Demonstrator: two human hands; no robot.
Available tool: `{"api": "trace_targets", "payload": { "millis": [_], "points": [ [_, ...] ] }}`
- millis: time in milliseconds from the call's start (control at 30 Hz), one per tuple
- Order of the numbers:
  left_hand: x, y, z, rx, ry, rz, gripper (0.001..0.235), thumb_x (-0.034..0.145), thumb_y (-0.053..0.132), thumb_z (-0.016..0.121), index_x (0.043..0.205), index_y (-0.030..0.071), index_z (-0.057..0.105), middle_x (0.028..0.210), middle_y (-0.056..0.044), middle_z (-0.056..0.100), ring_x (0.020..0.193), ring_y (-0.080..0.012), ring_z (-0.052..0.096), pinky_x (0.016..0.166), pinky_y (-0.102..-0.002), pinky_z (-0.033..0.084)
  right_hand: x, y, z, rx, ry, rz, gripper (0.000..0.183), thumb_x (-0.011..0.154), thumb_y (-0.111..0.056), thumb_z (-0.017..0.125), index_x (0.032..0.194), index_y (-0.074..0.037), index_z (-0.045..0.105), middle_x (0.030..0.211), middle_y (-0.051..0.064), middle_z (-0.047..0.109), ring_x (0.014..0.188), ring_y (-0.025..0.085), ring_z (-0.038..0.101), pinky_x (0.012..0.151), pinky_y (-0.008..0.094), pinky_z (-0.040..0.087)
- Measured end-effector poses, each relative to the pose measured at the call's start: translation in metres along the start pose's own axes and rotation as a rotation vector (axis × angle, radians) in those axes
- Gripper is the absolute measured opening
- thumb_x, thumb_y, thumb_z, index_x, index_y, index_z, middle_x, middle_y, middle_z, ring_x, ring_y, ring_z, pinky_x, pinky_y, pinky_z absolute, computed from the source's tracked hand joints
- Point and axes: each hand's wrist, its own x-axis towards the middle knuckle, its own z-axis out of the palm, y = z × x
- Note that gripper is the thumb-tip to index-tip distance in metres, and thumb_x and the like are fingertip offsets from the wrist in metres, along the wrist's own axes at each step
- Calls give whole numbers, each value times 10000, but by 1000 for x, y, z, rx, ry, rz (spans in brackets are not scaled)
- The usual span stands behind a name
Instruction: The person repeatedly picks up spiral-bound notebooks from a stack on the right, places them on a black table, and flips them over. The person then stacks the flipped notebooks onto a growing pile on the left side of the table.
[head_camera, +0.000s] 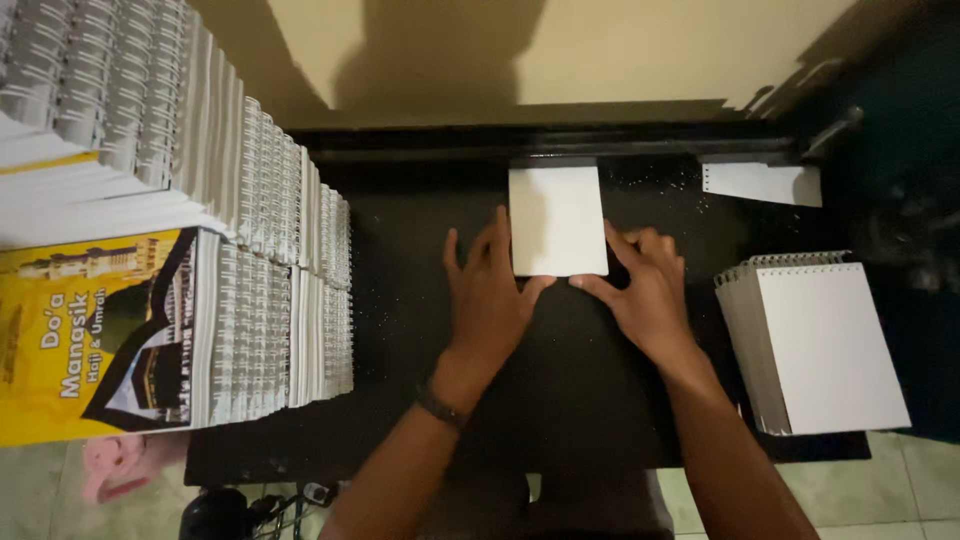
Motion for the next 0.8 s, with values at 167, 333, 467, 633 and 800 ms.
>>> {"api": "trace_targets", "payload": {
  "millis": [167,333,467,633,800],
  "points": [
    [0,6,-5,-12,25,9,959,859,298,834,1556,-88,302,1377,-326,603,1358,-431,547,1230,-666,26,0,6,6,-2,52,-11,772,835,-422,848,1495,-114,592,1150,134,583,1123,311,495,938,439,355],
    [5,7,-6,-21,13,-26,945,852,281,849,1548,-82,324,1388,-301,607,1380,-402,534,1226,-653,18,4,-13,-8,-13,-34,77,754,853,-421,834,1478,-69,601,1153,149,597,1102,307,498,941,460,351],
    [6,-1,3,-15,-6,-29,944,845,305,855,1545,-72,347,1381,-295,610,1389,-400,520,1230,-646,31,3,0,-1,11,-18,37,776,858,-426,818,1523,-119,562,1168,128,581,1131,308,488,948,445,339],
    [5,8,-6,-32,-34,-57,926,865,281,833,1553,-61,317,1417,-314,574,1395,-420,509,1226,-670,38,4,4,0,-10,-49,50,784,848,-444,819,1515,-117,567,1170,129,575,1128,312,482,943,465,343],
    [0,5,0,-5,5,-29,923,862,292,842,1545,-69,337,1421,-302,574,1387,-413,518,1228,-659,46,0,3,-1,-8,-49,47,762,883,-432,797,1529,-111,549,1193,131,567,1156,310,472,959,449,327]
  ]
}}
